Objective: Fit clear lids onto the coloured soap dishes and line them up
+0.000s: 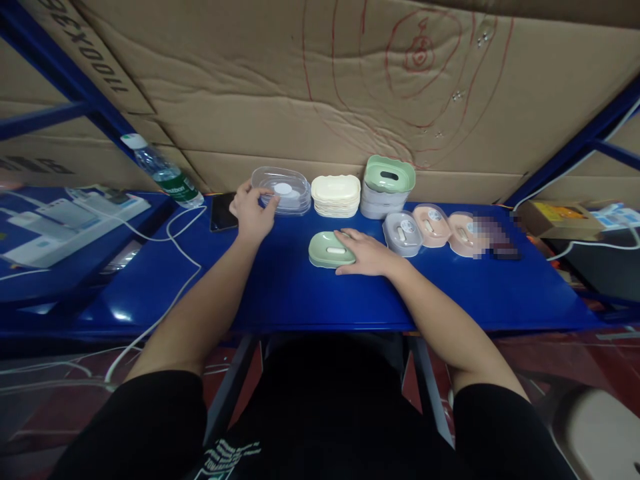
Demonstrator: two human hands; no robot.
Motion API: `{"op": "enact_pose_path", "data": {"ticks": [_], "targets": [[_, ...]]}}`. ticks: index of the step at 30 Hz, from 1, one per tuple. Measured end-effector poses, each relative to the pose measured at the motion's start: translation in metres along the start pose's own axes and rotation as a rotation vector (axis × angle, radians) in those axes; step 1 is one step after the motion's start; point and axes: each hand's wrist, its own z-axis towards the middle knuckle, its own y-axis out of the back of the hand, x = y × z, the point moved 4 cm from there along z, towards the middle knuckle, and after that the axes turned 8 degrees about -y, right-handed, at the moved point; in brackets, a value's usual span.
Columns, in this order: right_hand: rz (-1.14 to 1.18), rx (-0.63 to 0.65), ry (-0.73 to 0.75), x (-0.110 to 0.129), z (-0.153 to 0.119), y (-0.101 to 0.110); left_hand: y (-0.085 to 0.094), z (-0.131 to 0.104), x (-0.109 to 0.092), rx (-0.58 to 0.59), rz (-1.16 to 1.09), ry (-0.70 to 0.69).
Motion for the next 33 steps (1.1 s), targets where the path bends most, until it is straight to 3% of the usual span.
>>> {"op": "enact_pose_path", "data": {"ticks": [5, 11, 20, 24, 33], "targets": [[0.007, -0.005, 0.0, -0.001, 0.001, 0.0, 0.007, 0.0, -0.002, -0.058, -0.009, -0.01], [0.016, -0.002, 0.008, -0.001, 0.001, 0.0, 0.016, -0.004, -0.019, -0.116, -0.053, -0.075], [-0.028, -0.048, -0.01, 0.003, 0.002, 0.005, 0.012, -0.029, -0.061, -0.03, -0.171, -0.324], [-0.022, -0.17, 0.009, 0.008, 0.001, 0.017, 0.009, -0.041, -0.075, 0.047, -0.189, -0.407], [0.196, -0.644, -0.117, 0.004, -0.013, 0.04, -0.005, -0.052, -0.078, 0.079, -0.341, -0.531]]}}
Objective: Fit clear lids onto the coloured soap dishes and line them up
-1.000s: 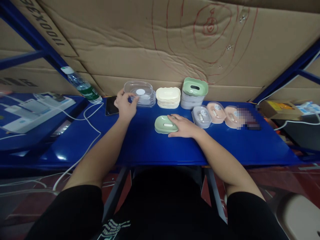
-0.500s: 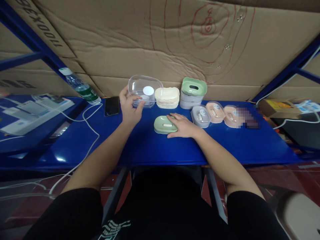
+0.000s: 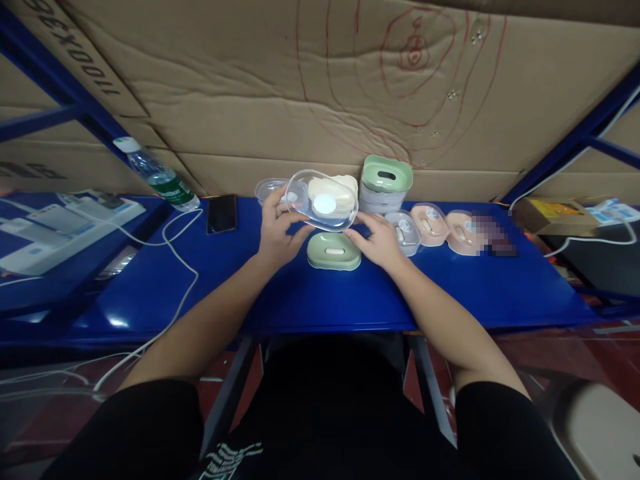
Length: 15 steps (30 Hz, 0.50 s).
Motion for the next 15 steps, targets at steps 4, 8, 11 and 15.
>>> {"op": "enact_pose_path", "data": {"ticks": [4, 8, 11, 15], "targets": [[0.134, -0.003, -0.04, -0.002, -0.004, -0.005, -0.001, -0.001, 0.001, 0.011, -0.025, -0.019], [0.278, -0.027, -0.083, -0.009, -0.004, -0.014, 0.003, 0.0, -0.003, 0.015, -0.028, 0.002], [0.282, -0.059, -0.129, -0.017, -0.002, -0.017, 0.005, 0.0, -0.009, 0.058, -0.106, 0.009], [0.314, -0.086, -0.128, -0.019, -0.001, -0.016, 0.004, -0.002, -0.012, 0.066, -0.205, -0.059]]}}
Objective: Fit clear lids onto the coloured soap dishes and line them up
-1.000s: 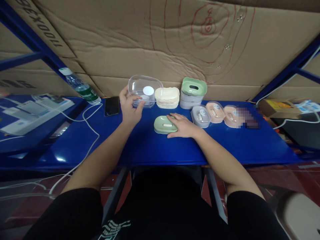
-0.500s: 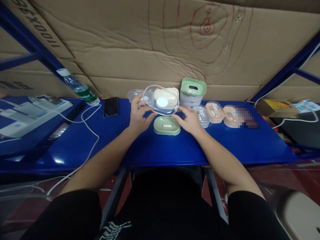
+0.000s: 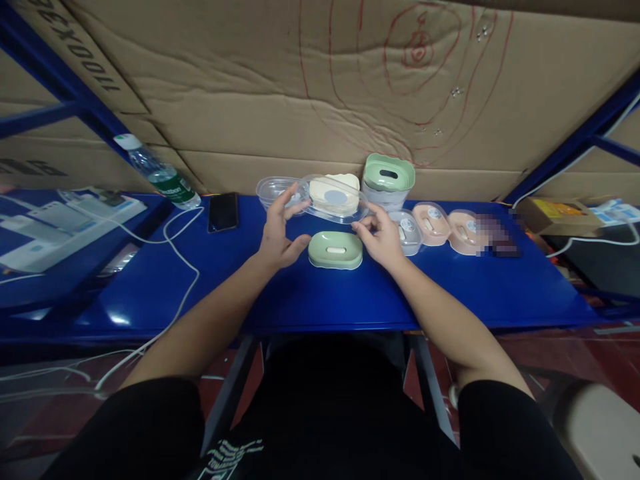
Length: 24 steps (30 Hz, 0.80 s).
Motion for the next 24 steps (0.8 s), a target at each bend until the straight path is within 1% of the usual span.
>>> {"op": "enact_pose_path", "data": {"ticks": [2, 4, 8, 10, 12, 15, 18, 20, 21, 24], "targets": [[0.008, -0.003, 0.011, 0.002, 0.0, 0.001, -0.003, -0.002, 0.004, -0.014, -0.051, -0.037], [0.0, -0.009, 0.021, 0.004, -0.001, 0.002, -0.008, -0.005, 0.013, -0.022, -0.128, -0.03], [-0.045, -0.03, 0.0, 0.005, -0.001, 0.004, -0.019, -0.007, 0.031, -0.019, -0.313, 0.115], [-0.082, -0.017, -0.007, 0.006, -0.002, 0.005, -0.02, -0.006, 0.033, -0.016, -0.347, 0.179], [-0.13, 0.017, 0.005, 0.008, -0.003, 0.005, -0.02, -0.006, 0.03, 0.007, -0.347, 0.188], [-0.179, 0.075, 0.026, 0.01, -0.002, 0.007, -0.018, -0.005, 0.019, 0.064, -0.298, 0.107], [-0.108, 0.175, 0.065, 0.009, 0.001, 0.008, -0.014, -0.003, 0.012, 0.156, -0.17, -0.054], [-0.053, 0.264, 0.095, 0.008, 0.002, 0.008, -0.012, -0.001, 0.012, 0.21, -0.106, -0.153], [-0.043, 0.304, 0.105, 0.008, 0.003, 0.008, -0.01, 0.0, 0.013, 0.222, -0.089, -0.181], [-0.052, 0.38, 0.106, 0.007, 0.003, 0.007, -0.005, 0.002, 0.021, 0.221, -0.057, -0.193]]}}
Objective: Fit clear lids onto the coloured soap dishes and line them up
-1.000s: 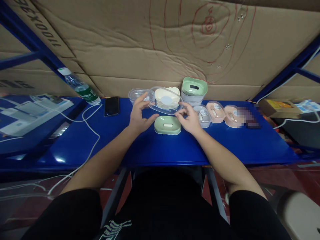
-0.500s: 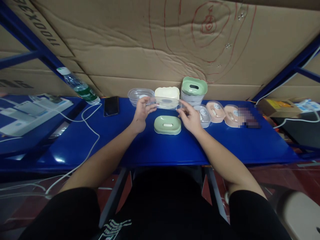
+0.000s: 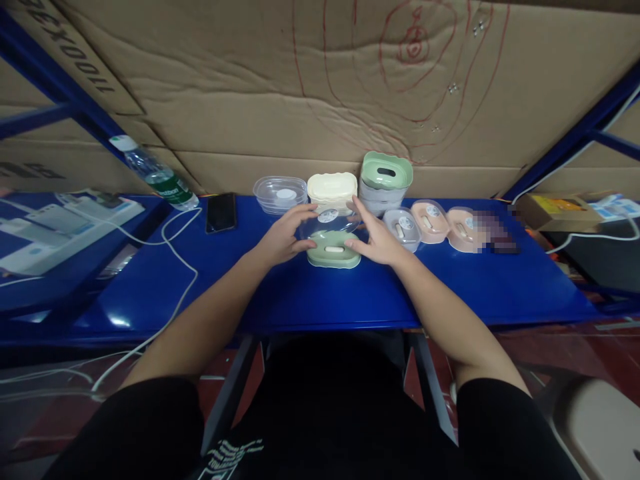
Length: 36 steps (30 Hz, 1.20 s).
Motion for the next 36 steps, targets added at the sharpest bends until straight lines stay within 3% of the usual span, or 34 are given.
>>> {"op": "enact_pose_path", "data": {"ticks": [9, 19, 24, 36], "targets": [[-0.132, 0.001, -0.092, -0.002, 0.0, 0.006, -0.004, -0.006, 0.01, 0.092, 0.011, 0.056], [-0.124, 0.189, -0.059, -0.005, -0.004, -0.001, -0.014, -0.006, 0.01, 0.089, -0.088, -0.018], [-0.19, 0.257, -0.042, -0.008, -0.004, -0.003, -0.015, -0.008, 0.01, 0.141, -0.089, 0.024], [-0.226, 0.255, -0.097, -0.002, -0.002, -0.006, -0.022, -0.011, 0.004, 0.243, -0.057, 0.156]]}}
